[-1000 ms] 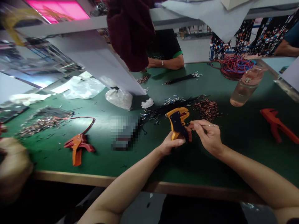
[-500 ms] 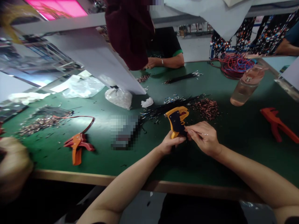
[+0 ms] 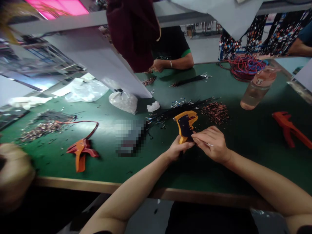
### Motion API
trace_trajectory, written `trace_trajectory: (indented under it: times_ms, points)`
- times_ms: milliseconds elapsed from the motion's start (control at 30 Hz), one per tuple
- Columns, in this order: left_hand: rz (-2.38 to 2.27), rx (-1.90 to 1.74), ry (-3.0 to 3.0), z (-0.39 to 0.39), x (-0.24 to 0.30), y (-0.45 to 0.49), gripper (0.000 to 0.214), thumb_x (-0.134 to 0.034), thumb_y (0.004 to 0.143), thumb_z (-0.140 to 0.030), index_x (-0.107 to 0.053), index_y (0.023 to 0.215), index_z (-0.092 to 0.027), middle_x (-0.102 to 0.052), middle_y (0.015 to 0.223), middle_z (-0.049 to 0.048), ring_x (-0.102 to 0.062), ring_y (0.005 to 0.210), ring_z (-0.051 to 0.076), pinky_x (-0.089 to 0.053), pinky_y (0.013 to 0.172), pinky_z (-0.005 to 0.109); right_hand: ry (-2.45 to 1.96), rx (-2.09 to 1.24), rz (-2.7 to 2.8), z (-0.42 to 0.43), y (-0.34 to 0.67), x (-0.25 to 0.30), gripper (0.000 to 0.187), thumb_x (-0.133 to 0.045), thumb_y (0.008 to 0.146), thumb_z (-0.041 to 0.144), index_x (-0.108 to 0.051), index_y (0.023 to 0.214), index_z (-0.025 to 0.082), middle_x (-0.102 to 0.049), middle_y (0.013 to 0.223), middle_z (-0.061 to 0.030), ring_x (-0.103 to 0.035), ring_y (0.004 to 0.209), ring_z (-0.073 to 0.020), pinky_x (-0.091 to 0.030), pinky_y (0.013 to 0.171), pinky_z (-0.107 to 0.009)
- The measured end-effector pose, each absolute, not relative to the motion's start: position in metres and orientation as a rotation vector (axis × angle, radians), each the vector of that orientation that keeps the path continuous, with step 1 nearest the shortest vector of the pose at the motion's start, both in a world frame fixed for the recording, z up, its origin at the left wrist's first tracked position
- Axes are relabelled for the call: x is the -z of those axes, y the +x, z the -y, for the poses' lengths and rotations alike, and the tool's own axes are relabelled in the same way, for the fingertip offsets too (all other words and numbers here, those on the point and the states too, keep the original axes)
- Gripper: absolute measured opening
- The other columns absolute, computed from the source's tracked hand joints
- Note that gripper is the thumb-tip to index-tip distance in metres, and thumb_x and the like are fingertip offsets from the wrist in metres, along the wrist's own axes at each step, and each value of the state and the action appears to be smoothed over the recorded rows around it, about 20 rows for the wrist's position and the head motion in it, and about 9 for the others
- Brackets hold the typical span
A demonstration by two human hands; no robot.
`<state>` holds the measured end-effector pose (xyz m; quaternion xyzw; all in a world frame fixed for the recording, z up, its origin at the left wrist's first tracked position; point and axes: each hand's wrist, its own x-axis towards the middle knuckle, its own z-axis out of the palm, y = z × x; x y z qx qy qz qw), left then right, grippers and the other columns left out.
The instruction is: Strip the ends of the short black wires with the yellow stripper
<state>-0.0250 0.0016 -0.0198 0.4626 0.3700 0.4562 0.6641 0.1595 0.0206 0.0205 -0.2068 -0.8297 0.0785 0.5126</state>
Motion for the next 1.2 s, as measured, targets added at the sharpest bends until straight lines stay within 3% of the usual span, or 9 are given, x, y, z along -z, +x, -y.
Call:
trace_trajectory:
  times_ms: [433, 900, 1033, 1200]
  points:
    - [-0.887, -1.034, 1.110, -0.003, 0.004, -0.023, 0.030, -0.079, 0.066, -0.041, -0.064, 0.069, -0.015, -0.063, 0.055, 0.0010, -0.056, 0.058, 0.014, -0.044, 0.068, 0.031, -0.538, -0.148, 1.996, -0.020, 0.158, -0.021, 0.017, -0.057, 0.096, 0.012, -0.070, 0.098, 0.021, -0.080, 0.082, -0.0022, -0.073, 0.066, -0.0154, -0.051, 0.065, -0.032]
    - [-1.059, -1.059, 1.034, 0.001, 0.007, -0.018, 0.045, -0.080, 0.065, -0.052, -0.052, 0.054, -0.019, -0.047, 0.039, -0.0046, -0.041, 0.038, 0.008, -0.032, 0.046, 0.026, -0.565, -0.192, 1.941, -0.020, 0.158, -0.018, 0.017, -0.059, 0.095, 0.013, -0.074, 0.097, 0.022, -0.081, 0.084, -0.0034, -0.072, 0.064, -0.0157, -0.052, 0.064, -0.032]
    - [-0.992, -1.079, 0.978, -0.003, 0.008, -0.024, 0.041, -0.082, 0.063, -0.050, -0.058, 0.063, -0.017, -0.052, 0.045, -0.0035, -0.047, 0.042, 0.011, -0.037, 0.050, 0.028, -0.664, -0.382, 1.813, -0.020, 0.160, -0.020, 0.017, -0.059, 0.096, 0.022, -0.075, 0.093, 0.023, -0.079, 0.078, -0.0027, -0.071, 0.064, -0.0165, -0.053, 0.063, -0.033]
    - [-0.733, -0.918, 1.020, -0.006, 0.007, -0.031, 0.048, -0.083, 0.061, -0.045, -0.071, 0.094, -0.012, -0.070, 0.076, 0.0062, -0.064, 0.068, 0.019, -0.047, 0.068, 0.032, -0.817, -0.920, 1.282, -0.031, 0.161, -0.025, 0.029, -0.062, 0.095, 0.046, -0.074, 0.080, 0.024, -0.071, 0.068, -0.0003, -0.064, 0.060, -0.0135, -0.052, 0.059, -0.029]
